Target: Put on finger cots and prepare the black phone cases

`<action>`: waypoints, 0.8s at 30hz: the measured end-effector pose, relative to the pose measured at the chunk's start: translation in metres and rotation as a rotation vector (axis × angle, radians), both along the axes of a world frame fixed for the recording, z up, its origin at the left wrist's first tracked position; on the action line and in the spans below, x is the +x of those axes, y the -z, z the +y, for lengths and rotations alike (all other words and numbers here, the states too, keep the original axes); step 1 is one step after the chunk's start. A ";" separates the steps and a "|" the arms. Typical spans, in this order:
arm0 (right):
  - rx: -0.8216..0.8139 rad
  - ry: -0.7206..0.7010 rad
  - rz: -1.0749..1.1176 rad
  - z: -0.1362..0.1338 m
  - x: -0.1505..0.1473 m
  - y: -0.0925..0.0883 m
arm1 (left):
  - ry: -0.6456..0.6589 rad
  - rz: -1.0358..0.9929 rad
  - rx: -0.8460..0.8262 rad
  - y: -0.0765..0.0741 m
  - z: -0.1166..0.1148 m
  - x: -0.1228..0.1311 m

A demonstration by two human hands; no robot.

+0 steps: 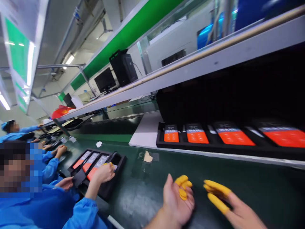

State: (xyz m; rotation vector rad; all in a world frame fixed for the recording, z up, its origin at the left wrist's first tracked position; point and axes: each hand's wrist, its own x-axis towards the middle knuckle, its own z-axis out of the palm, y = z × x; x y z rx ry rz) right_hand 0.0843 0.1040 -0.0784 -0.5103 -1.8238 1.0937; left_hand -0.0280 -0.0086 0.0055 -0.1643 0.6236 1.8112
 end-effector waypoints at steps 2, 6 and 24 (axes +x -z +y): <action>0.223 -0.014 -0.030 -0.012 0.003 -0.018 | -0.010 0.016 0.000 -0.006 -0.001 0.000; 0.634 0.061 -0.050 -0.032 0.005 -0.045 | 0.082 0.061 0.057 -0.008 0.000 0.011; 0.071 -0.143 -0.288 -0.031 -0.002 -0.030 | 0.116 0.205 -0.053 0.000 0.005 0.016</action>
